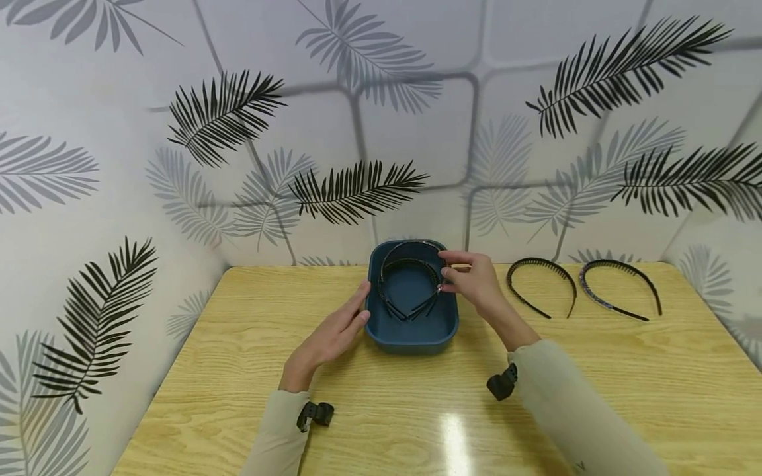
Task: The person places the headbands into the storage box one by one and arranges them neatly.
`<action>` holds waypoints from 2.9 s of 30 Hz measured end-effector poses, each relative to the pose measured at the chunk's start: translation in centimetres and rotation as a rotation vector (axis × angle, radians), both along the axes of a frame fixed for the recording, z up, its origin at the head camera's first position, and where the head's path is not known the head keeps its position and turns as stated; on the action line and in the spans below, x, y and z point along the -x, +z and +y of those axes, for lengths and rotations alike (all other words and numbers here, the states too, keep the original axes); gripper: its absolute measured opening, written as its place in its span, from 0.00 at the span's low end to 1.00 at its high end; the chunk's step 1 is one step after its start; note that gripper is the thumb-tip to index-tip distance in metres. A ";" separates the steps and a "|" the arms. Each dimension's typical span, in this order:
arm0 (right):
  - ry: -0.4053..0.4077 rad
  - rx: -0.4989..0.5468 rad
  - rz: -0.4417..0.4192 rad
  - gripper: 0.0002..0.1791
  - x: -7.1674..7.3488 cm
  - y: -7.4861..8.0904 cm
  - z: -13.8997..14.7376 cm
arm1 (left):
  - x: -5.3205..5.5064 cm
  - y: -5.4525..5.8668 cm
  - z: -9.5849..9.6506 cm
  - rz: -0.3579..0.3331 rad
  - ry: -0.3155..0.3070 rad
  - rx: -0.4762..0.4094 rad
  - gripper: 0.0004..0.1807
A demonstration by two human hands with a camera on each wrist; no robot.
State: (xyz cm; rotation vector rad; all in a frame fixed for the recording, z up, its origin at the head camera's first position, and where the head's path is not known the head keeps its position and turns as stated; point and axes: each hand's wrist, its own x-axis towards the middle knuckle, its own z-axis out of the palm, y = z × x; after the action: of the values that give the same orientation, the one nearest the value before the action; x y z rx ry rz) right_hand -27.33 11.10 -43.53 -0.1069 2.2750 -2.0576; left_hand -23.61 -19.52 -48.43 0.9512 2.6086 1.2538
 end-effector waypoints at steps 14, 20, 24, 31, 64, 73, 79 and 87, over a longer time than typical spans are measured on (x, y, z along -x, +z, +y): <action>-0.026 -0.105 -0.011 0.22 0.7 0.0 -1.4 | -0.1 0.1 -0.1 0.001 0.002 0.003 0.33; -0.046 -0.211 0.014 0.21 1.0 0.1 -2.2 | 0.0 0.1 -0.1 0.001 0.009 0.011 0.33; -0.053 -0.259 0.022 0.20 1.2 0.0 -2.6 | 0.1 0.0 -0.1 0.004 0.005 0.008 0.33; -0.049 -0.324 0.024 0.20 1.6 -0.2 -3.1 | 0.1 0.1 -0.2 -0.006 0.012 0.013 0.33; -0.048 -0.628 0.203 0.18 1.0 0.5 -3.2 | 0.0 0.4 0.0 -0.021 0.016 0.028 0.33; -0.036 -0.520 0.175 0.19 0.7 0.3 -2.4 | 0.0 0.3 0.0 -0.007 0.012 0.017 0.33; -0.001 -0.400 0.152 0.19 0.2 0.1 -1.5 | 0.1 0.1 0.0 -0.007 0.006 0.010 0.33; 0.027 -0.270 0.129 0.19 -0.3 0.1 -0.1 | 0.1 0.1 -0.1 -0.008 0.009 0.009 0.33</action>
State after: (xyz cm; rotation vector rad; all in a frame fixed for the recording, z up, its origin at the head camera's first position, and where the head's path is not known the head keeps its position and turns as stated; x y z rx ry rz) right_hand -26.99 10.99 -43.42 -0.2591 2.5872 -1.7578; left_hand -23.73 -19.58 -48.35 0.9324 2.6135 1.2441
